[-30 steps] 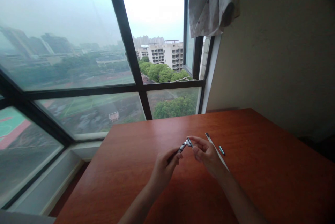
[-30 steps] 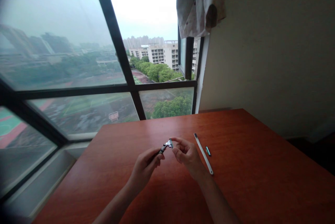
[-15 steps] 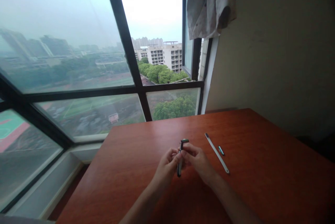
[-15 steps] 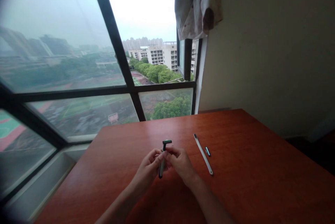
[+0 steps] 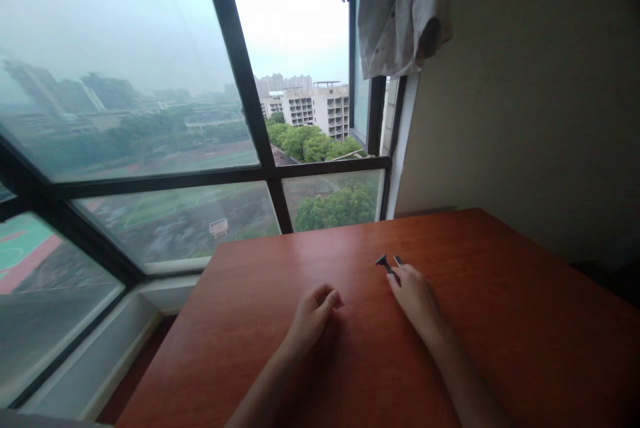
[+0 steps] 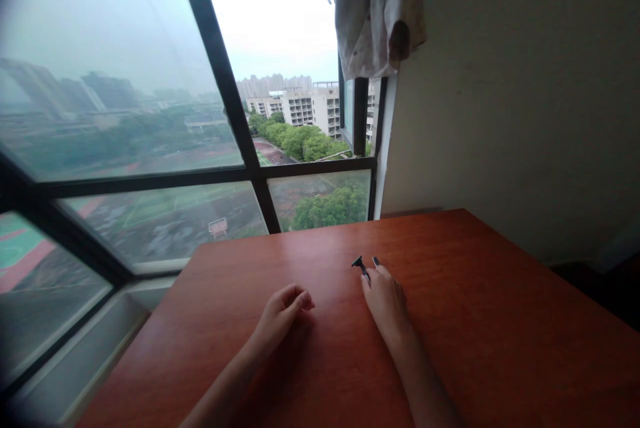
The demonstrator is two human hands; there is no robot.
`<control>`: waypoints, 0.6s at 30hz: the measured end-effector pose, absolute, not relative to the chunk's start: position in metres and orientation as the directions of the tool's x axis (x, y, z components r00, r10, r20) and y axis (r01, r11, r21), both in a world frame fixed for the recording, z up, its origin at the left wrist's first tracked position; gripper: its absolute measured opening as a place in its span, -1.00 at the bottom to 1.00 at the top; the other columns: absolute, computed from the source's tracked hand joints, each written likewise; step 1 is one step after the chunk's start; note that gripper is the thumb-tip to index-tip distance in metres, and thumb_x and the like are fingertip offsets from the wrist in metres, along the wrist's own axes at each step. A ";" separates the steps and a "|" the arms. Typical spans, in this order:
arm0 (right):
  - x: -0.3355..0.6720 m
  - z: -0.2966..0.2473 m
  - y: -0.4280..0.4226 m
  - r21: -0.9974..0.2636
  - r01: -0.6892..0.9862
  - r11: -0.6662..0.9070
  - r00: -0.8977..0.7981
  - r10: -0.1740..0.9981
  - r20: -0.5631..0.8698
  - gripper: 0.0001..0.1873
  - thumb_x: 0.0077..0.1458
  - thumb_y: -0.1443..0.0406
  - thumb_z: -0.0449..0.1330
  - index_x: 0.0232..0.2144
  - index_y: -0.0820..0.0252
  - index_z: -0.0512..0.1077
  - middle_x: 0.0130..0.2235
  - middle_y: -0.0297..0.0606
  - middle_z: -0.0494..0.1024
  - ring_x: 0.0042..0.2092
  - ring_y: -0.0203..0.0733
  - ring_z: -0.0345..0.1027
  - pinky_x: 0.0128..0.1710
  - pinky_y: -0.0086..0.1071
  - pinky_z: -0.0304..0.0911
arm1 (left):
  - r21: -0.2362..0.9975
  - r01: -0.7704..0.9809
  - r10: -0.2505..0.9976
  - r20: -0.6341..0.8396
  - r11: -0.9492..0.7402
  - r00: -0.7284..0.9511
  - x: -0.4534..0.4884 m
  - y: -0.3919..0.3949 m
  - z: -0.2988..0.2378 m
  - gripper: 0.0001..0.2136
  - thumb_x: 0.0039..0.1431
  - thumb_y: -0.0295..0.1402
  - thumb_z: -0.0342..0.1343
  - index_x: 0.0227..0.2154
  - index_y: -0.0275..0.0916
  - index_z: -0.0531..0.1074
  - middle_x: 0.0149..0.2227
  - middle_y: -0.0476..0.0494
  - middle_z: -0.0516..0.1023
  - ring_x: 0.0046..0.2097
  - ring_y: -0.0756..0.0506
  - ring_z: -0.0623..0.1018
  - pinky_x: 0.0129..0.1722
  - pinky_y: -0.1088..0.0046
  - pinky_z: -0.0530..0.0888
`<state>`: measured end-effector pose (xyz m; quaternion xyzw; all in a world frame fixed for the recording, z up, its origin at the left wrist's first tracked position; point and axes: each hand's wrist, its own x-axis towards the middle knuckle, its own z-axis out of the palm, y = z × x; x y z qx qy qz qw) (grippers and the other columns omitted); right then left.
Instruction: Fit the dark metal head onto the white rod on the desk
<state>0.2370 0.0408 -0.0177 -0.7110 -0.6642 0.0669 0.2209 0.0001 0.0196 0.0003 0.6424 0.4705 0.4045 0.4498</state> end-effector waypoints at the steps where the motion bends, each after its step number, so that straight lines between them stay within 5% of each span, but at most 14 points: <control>1: 0.238 -0.021 0.041 -0.345 0.938 -0.041 0.110 0.977 0.183 -0.76 0.17 0.32 0.06 -0.31 0.24 0.54 -0.22 -0.05 0.53 -0.24 -0.08 0.44 -0.31 -0.35 0.20 | 0.958 0.243 0.969 0.095 -0.151 0.227 0.000 0.020 0.000 -0.76 0.14 -0.23 0.07 -0.51 -0.28 0.45 -0.47 -0.09 0.52 -0.37 -0.08 0.50 -0.31 0.44 0.40; 6: 0.236 -0.028 0.039 -0.212 0.973 -0.089 0.124 0.980 0.156 -0.83 0.15 0.34 0.12 -0.30 0.25 0.52 -0.23 -0.04 0.53 -0.21 -0.06 0.44 -0.26 -0.33 0.20 | 0.964 0.227 0.963 0.081 -0.141 0.256 0.001 0.017 -0.001 -0.76 0.15 -0.20 0.07 -0.48 -0.27 0.46 -0.44 -0.10 0.54 -0.34 -0.09 0.50 -0.29 0.44 0.40; 18: 0.235 -0.029 0.038 -0.175 0.976 -0.134 0.162 0.973 0.162 -0.74 0.20 0.38 0.04 -0.11 0.28 0.46 -0.22 -0.05 0.50 -0.20 -0.06 0.44 -0.30 -0.34 0.20 | 0.956 0.253 0.957 0.073 -0.147 0.281 0.003 0.017 0.001 -0.77 0.15 -0.24 0.06 -0.49 -0.27 0.46 -0.46 -0.09 0.53 -0.36 -0.09 0.50 -0.31 0.45 0.39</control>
